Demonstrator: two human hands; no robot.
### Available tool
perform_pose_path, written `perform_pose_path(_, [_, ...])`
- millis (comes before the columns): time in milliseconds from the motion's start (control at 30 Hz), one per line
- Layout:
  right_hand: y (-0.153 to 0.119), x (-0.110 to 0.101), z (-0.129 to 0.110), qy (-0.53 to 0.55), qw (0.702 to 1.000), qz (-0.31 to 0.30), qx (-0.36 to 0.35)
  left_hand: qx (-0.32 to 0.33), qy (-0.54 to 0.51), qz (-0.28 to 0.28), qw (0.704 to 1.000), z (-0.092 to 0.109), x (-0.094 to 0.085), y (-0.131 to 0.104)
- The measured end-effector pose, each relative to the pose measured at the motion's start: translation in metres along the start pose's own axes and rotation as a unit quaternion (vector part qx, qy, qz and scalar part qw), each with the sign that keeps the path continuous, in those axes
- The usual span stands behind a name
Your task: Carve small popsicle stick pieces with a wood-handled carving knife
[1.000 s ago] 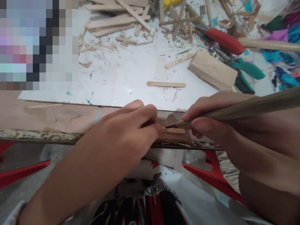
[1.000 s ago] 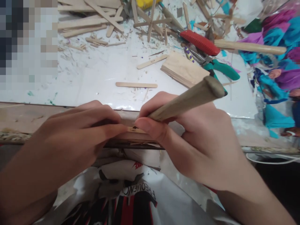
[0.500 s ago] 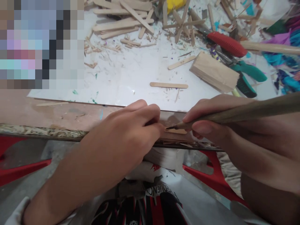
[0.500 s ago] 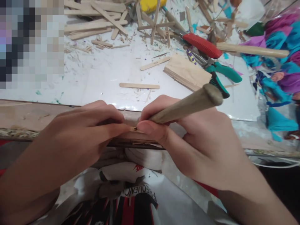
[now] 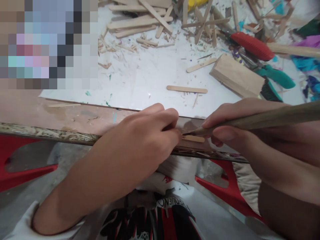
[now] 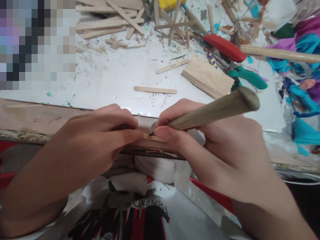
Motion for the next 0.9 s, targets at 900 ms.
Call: perform_pose_path(900, [0.018, -0.006, -0.003, 0.013, 0.99, -0.105, -0.089, 0.013, 0.014, 0.006, 1.0, 0.0, -0.001, 0.001])
Point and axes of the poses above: each hand's wrist, its own y-axis towards the middle knuckle, its own x-axis out of the palm, z = x × y, the point moved 2 cm from there along y, towards the middle knuckle, and after that the axes turned 8 degrees about -y, right-handed, at the moved point
